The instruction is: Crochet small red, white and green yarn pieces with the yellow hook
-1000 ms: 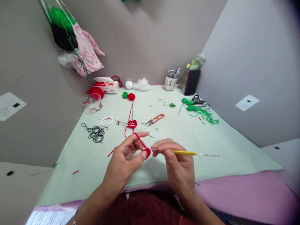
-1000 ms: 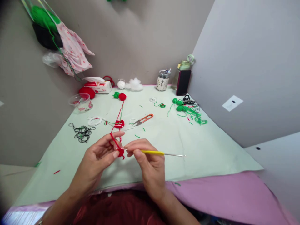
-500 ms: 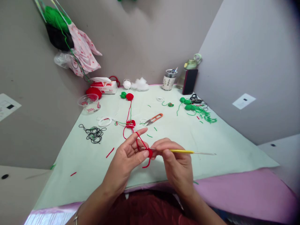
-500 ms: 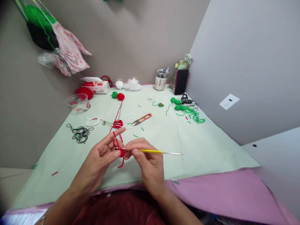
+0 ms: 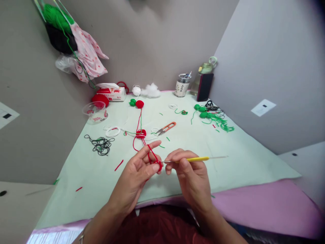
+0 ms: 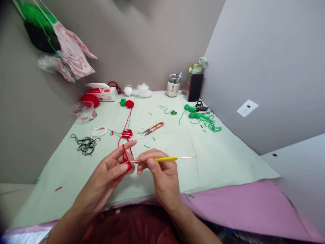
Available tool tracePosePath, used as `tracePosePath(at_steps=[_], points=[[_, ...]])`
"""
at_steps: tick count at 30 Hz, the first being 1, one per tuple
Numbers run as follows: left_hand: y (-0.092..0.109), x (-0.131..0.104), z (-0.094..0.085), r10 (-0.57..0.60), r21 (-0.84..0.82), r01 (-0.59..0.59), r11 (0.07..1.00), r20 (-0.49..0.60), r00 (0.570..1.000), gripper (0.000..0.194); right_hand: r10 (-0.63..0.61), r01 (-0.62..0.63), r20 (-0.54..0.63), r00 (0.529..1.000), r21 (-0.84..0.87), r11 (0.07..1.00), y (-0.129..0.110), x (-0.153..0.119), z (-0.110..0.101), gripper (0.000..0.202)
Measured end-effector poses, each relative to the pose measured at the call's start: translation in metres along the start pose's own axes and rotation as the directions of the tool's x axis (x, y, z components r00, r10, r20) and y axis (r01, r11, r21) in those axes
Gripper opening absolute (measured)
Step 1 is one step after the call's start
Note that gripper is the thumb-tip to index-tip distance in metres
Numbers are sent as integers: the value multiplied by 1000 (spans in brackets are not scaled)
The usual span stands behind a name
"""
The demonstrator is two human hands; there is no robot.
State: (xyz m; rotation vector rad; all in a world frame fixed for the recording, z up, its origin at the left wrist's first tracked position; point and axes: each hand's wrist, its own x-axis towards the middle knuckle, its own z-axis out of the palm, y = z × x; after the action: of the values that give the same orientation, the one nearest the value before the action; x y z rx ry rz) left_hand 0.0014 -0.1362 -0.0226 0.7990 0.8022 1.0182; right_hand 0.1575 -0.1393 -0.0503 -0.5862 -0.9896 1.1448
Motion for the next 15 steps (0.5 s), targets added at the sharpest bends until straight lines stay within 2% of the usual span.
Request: tracePosePath(at_steps=[4,8,15], points=[[0,-2,0,-8,-12,8,1000,-9,1000,63,5,-5,-8,1000,19,1000,-1,0,2,18],[0,-3,-4,-46,-25,46,999,25,999,69,50,-48,-28,998,68,997,-2,0,4,18],[0,0,-11,-95,-174,132,976,207,974,55,128,-124,-28,991,133,983,-7,1,0,18]])
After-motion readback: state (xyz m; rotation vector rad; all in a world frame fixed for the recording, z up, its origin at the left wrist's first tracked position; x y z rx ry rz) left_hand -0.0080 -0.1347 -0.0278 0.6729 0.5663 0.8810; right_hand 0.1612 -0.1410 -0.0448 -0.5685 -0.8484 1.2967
